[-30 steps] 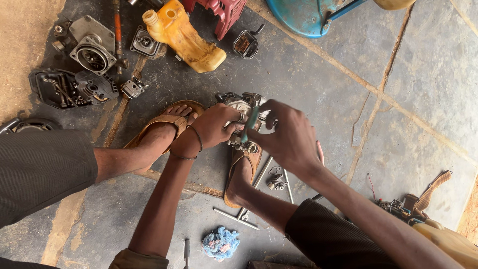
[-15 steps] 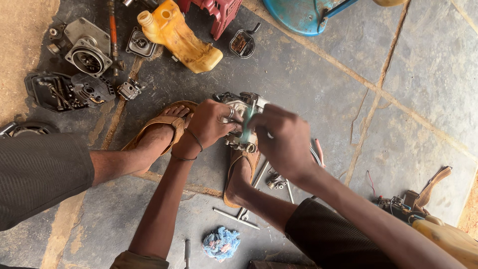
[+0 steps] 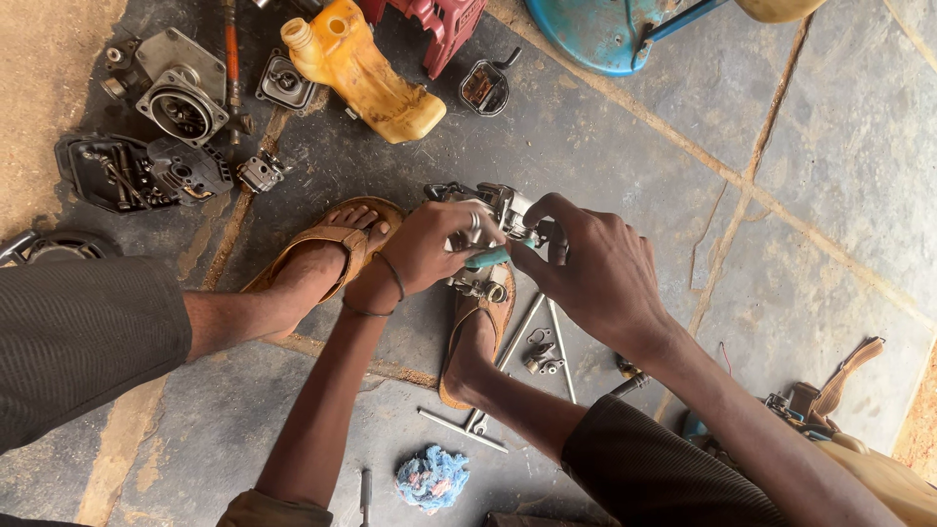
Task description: The person sits on the floor and uses a screwdriver to loosen and remove screws from a small engine block. They remove a metal cover, set it aside, and continue to unscrew additional fasteners from the engine casing.
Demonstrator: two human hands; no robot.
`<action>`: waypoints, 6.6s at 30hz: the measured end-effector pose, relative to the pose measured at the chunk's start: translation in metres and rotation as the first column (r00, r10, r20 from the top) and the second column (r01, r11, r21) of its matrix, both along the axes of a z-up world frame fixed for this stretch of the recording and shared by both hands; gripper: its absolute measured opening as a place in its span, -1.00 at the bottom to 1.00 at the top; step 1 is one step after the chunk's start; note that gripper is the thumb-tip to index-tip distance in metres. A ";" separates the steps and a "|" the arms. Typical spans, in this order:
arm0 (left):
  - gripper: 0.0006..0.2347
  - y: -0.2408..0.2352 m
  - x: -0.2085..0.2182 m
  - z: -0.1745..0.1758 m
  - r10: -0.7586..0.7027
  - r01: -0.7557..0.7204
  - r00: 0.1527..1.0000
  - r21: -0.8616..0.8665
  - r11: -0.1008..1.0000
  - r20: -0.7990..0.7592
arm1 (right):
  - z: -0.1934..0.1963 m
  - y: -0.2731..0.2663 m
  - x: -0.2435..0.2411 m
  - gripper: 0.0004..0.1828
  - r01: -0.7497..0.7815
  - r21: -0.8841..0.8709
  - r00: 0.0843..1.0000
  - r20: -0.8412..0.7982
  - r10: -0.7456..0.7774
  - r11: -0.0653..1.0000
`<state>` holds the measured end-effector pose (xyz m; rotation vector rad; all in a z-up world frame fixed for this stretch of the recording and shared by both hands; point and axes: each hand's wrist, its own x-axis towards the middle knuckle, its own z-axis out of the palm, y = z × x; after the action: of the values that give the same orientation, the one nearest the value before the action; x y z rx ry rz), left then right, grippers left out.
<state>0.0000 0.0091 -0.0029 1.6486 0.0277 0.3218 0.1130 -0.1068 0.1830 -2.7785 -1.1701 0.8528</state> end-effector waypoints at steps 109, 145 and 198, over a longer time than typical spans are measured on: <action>-0.09 -0.087 -0.004 -0.076 0.572 -0.515 0.787 0.263 0.816 -0.233 | -0.142 -0.013 0.022 -0.79 -0.681 0.490 0.731 0.424 0.534 0.544; -0.45 -0.073 0.006 -0.073 0.553 -0.470 0.769 0.302 0.829 -0.322 | -0.134 0.018 0.061 -0.80 -0.792 0.527 0.501 0.276 0.820 0.307; -0.07 -0.037 0.038 -0.042 0.448 -0.248 0.807 0.468 0.848 -0.385 | -0.142 0.020 0.060 -0.86 -0.371 0.418 0.928 0.190 0.319 0.829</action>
<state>0.0383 -0.0275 -0.0450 2.0999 0.7077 0.1955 0.1728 -0.0869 0.0414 -2.2953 -1.6765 0.3618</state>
